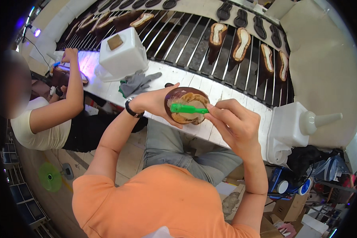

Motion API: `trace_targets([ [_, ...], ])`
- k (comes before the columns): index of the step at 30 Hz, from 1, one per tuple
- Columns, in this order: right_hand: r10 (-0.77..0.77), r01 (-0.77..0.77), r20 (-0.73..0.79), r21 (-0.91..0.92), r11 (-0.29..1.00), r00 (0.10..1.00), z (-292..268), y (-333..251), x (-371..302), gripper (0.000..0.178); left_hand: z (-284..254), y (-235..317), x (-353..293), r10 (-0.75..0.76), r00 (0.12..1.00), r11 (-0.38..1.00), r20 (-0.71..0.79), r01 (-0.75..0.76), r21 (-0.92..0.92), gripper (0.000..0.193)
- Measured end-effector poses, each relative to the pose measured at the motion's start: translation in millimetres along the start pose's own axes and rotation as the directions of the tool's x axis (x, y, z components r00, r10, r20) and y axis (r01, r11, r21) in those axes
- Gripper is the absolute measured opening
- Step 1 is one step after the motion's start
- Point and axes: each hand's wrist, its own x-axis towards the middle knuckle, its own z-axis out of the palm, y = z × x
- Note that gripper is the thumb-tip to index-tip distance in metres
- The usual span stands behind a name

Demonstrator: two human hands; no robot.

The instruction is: The recorder is applying a liquid adhesive or finish to the outer seams and soles of leather shoes using a small green brush.

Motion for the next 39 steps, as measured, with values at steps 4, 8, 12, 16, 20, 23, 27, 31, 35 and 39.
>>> trace_targets([
  [4, -0.099, 0.102, 0.025, -0.171, 0.980, 0.995, -8.5, 11.7, 20.5, 0.016, -22.9, -19.5, 28.6, 0.100, 0.975, 0.958, 0.200, -0.041, -0.283, 0.069],
  [8, -0.049, 0.077, 0.180, -0.156, 0.985, 0.982, -24.5, 17.8, 28.1, 0.013, -41.2, -32.6, 49.8, 0.137, 0.932, 0.949, 0.336, -0.025, -0.315, 0.068],
  [12, 0.148, -0.151, -0.096, -0.018, 0.988, 0.984, -30.8, 30.9, 37.2, 0.011, -44.8, -36.6, 62.4, 0.112, 0.911, 0.918, 0.398, 0.059, -0.393, 0.069],
  [16, 0.159, -0.158, 0.000, -0.092, 0.983, 0.987, -25.3, 26.4, 39.9, 0.012, -41.9, -35.1, 72.3, 0.147, 0.905, 0.885, 0.398, 0.059, -0.461, 0.069],
  [20, 0.227, -0.160, 0.311, -0.227, 0.961, 0.923, -52.3, 11.2, 18.9, 0.011, -49.4, -42.5, 64.7, -0.048, 0.918, 0.857, 0.394, 0.241, -0.455, 0.067],
  [23, 0.441, -0.443, -0.051, -0.033, 0.896, 0.896, -79.0, 19.4, -36.8, 0.015, -49.4, -93.5, 23.6, -0.257, 0.952, 0.751, 0.169, 0.306, -0.585, 0.068],
  [27, 0.820, -0.925, -0.453, -0.026, 0.380, 0.349, -109.4, 29.6, -168.8, 0.017, -16.0, -155.9, -35.4, -0.405, 0.902, 0.746, -0.152, 0.230, -0.625, 0.083],
  [31, 0.789, -0.998, -0.614, -0.045, -0.052, -0.013, -109.0, 17.4, -249.6, 0.019, 6.0, -173.4, -21.6, -0.375, 0.780, 0.840, -0.501, 0.057, -0.540, 0.073],
  [35, 0.734, -0.985, -0.673, -0.168, -0.035, 0.089, -109.7, 33.3, -264.2, 0.018, 25.9, -172.4, -17.2, -0.349, 0.755, 0.691, -0.556, -0.193, -0.696, 0.074],
  [39, 0.737, -0.962, -0.671, -0.245, -0.119, 0.080, -106.1, 53.8, -271.9, 0.015, 52.7, -101.4, 2.1, -0.670, 0.589, 0.381, -0.452, -0.249, -0.890, 0.075],
])
